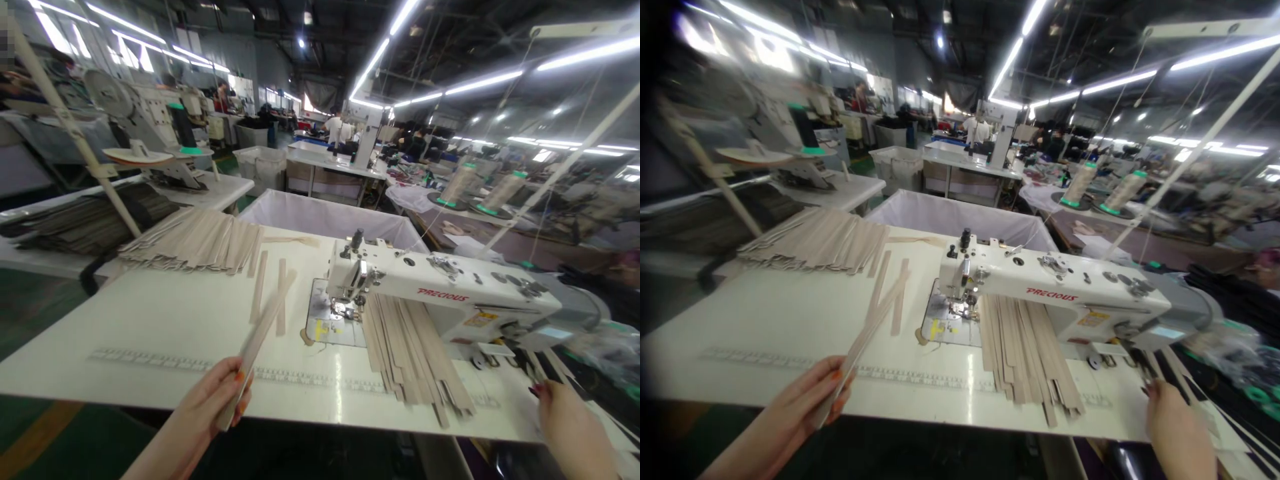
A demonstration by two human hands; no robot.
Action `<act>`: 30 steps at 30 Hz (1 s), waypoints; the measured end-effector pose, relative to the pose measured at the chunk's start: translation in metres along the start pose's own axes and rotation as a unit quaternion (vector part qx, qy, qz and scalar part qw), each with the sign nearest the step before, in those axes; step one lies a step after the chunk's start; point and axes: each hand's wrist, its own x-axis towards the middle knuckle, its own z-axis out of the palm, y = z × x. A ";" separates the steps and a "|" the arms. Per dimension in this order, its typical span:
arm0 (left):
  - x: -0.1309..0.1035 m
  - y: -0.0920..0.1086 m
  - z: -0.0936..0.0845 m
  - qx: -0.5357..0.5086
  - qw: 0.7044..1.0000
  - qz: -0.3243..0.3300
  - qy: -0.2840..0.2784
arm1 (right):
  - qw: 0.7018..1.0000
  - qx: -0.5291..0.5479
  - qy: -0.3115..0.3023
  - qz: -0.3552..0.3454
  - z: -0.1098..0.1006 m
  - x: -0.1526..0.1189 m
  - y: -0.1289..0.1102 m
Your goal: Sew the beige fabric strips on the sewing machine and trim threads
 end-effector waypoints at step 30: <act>-0.069 -0.004 0.095 0.047 0.988 0.022 -0.146 | 0.851 0.406 -0.128 -0.307 -0.077 -0.181 -0.300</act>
